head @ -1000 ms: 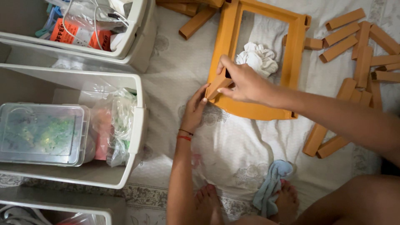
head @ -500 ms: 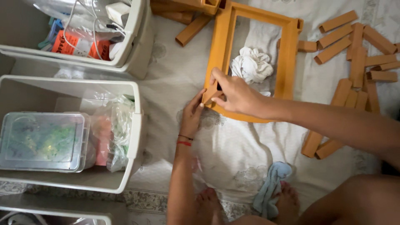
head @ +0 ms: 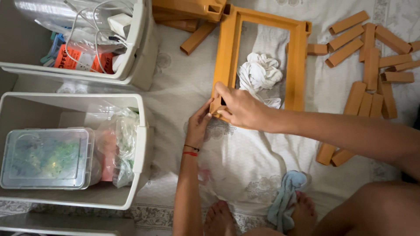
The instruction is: The person wipes a yellow plastic frame with a white cloth and then inserts several small plastic slats into the frame's slots. The person handles the frame and slats by hand, working on a bed with other disassembled parts nearby.
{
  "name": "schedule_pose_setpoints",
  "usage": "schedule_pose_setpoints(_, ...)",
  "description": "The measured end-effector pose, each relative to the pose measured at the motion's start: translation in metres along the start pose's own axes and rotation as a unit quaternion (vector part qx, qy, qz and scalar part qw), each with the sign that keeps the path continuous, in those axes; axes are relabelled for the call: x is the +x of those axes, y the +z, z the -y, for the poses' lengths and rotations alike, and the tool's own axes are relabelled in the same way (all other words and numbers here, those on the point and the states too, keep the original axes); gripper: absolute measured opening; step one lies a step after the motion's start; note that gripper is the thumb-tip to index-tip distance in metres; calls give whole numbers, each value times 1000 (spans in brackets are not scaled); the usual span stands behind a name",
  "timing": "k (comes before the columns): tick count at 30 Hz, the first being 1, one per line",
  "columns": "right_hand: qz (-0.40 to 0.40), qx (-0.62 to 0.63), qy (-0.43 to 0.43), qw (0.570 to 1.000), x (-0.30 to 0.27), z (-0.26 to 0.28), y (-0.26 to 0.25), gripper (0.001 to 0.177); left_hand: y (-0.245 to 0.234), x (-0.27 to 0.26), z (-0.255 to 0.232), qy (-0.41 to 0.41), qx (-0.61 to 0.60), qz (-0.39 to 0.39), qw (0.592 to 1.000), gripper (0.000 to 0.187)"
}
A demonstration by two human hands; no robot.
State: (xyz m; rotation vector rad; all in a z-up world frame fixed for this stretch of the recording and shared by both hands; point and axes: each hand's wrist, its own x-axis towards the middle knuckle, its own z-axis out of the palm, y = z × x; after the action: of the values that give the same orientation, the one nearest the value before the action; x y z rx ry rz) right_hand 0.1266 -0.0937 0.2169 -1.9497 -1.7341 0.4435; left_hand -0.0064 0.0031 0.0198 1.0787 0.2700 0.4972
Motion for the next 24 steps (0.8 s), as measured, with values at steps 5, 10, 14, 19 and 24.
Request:
schedule_pose_setpoints(5, -8, 6, -5, 1000, -5, -1, 3, 41, 2, 0, -1, 18, -8, 3, 1000, 47)
schedule_pose_setpoints(10, -17, 5, 27, 999, -1, -7, 2, 42, 7, -3, -10, 30, 100, -21, 994, 46)
schedule_pose_setpoints(14, -32, 30, -3, 999, -9, -8, -1, 42, 14, -2, -11, 35, 24, 26, 999, 63)
schedule_pose_setpoints(19, 2, 14, 23, 1000, -17, -7, -7, 42, 21, -3, -8, 38, 104, -31, 993, 63)
schedule_pose_setpoints(24, 50, 15, 67, 996, -10, -14, -15, 43, 28, -4, -7, 48, 147, -68, 986, 59)
